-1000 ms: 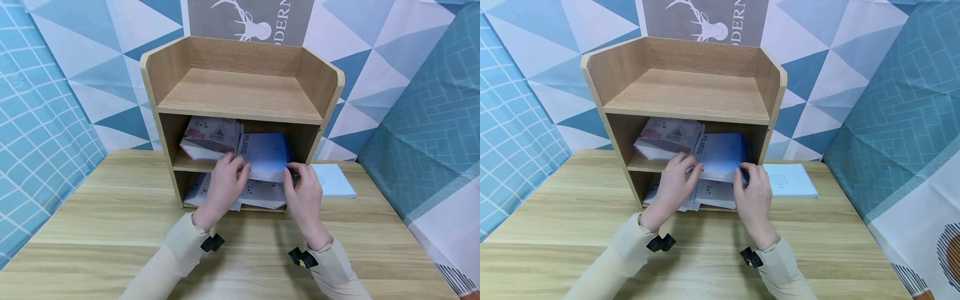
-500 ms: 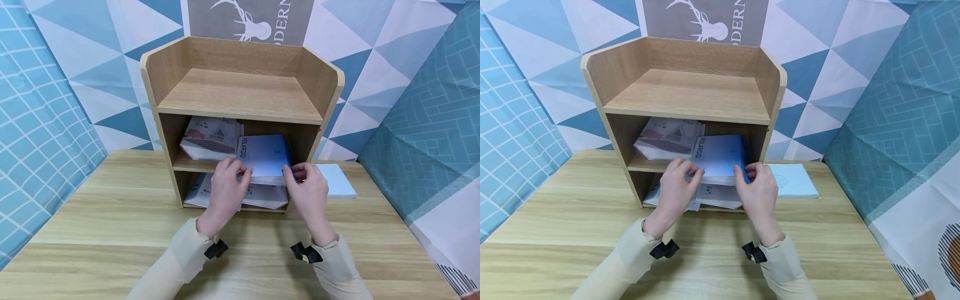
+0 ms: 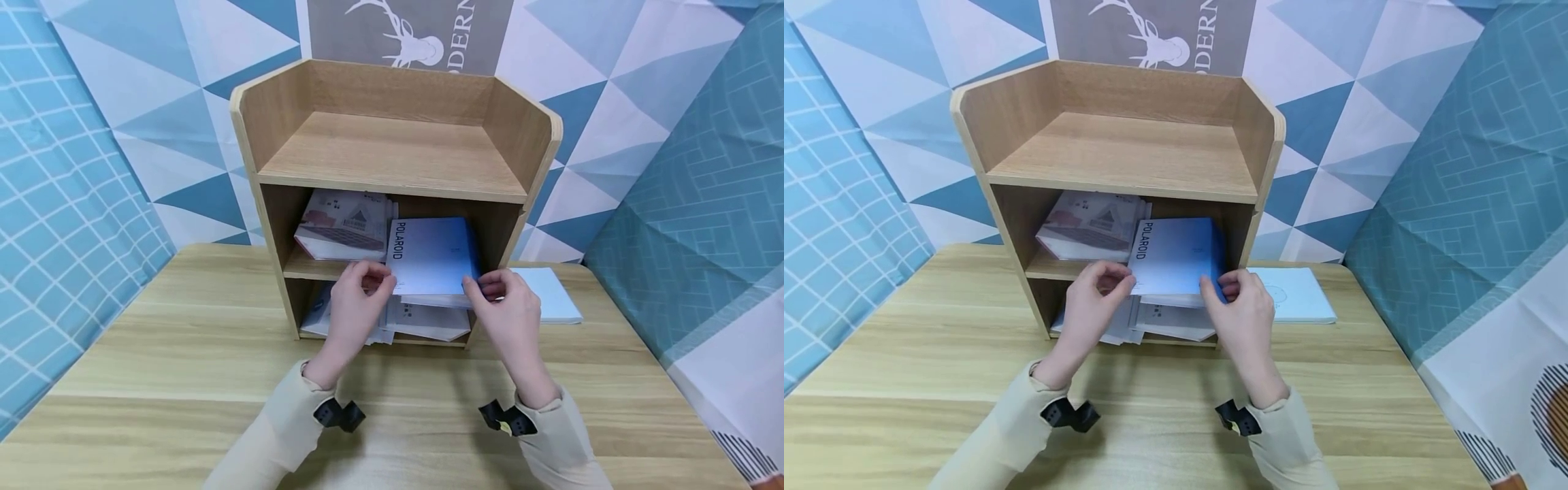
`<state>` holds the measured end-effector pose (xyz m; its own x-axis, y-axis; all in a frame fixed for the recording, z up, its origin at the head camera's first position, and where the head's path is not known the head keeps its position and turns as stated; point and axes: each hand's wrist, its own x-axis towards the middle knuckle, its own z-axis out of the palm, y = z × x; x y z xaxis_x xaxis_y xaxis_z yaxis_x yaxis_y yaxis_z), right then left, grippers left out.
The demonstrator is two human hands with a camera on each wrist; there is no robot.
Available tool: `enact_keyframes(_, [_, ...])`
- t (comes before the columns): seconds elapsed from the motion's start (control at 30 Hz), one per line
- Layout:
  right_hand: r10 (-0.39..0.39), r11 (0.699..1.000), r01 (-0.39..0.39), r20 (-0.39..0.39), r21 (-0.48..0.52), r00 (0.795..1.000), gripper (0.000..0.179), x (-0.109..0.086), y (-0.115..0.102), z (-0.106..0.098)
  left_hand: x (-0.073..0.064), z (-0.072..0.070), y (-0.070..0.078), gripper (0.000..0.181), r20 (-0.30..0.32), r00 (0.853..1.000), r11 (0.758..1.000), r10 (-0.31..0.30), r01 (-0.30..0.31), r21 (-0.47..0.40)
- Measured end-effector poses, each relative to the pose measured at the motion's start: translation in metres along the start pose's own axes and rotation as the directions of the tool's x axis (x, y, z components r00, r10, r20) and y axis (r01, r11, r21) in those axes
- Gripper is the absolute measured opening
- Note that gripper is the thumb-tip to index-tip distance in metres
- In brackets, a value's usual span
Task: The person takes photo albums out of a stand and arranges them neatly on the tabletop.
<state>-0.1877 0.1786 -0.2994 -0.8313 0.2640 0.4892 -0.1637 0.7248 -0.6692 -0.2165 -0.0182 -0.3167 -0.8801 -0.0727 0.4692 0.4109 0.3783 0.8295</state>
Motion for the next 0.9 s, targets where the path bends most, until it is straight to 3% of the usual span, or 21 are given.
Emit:
enact_keyframes(0.07, [0.014, 1.0, -0.014, 0.012, 0.002, 1.0, 0.036, -0.002, 0.0, -0.001, -0.001, -0.001, 0.0, 0.016, 0.055, 0.99, 0.983, -0.129, 0.135, -0.127])
enact_keyframes(0.13, [0.036, 0.999, -0.036, 0.03, -0.001, 0.999, 0.04, -0.004, 0.001, -0.003, -0.001, -0.001, 0.0, 0.022, 0.115, 0.963, 0.928, -0.245, 0.268, -0.26])
enact_keyframes(0.23, [0.079, 0.997, -0.078, 0.067, -0.011, 0.995, 0.047, -0.006, 0.003, -0.005, -0.002, -0.001, -0.002, 0.026, 0.199, 0.919, 0.828, -0.34, 0.393, -0.401])
enact_keyframes(0.3, [0.111, 0.994, -0.11, 0.096, -0.011, 0.989, 0.051, -0.007, 0.003, -0.007, -0.002, -0.001, -0.003, 0.025, 0.246, 0.899, 0.79, -0.363, 0.436, -0.43])
enact_keyframes(0.4, [0.144, 0.99, -0.144, 0.126, -0.008, 0.981, 0.056, -0.008, 0.004, -0.011, -0.004, -0.001, -0.006, 0.024, 0.302, 0.875, 0.772, -0.377, 0.478, -0.419])
enact_keyframes(0.53, [0.166, 0.986, -0.169, 0.156, 0.004, 0.974, 0.059, -0.008, 0.006, -0.014, -0.005, -0.001, -0.009, 0.027, 0.364, 0.855, 0.766, -0.37, 0.502, -0.401])
enact_keyframes(0.7, [0.192, 0.979, -0.202, 0.186, 0.04, 0.964, 0.058, -0.008, 0.011, -0.017, -0.008, -0.001, -0.011, 0.033, 0.44, 0.818, 0.757, -0.37, 0.54, -0.368])
enact_keyframes(0.8, [0.202, 0.973, -0.219, 0.197, 0.069, 0.959, 0.056, -0.008, 0.013, -0.017, -0.009, 0.001, -0.012, 0.035, 0.47, 0.81, 0.76, -0.352, 0.54, -0.362])
enact_keyframes(0.9, [0.218, 0.964, -0.245, 0.216, 0.104, 0.952, 0.055, -0.007, 0.016, -0.018, -0.009, 0.003, -0.011, 0.036, 0.482, 0.811, 0.759, -0.332, 0.533, -0.374])
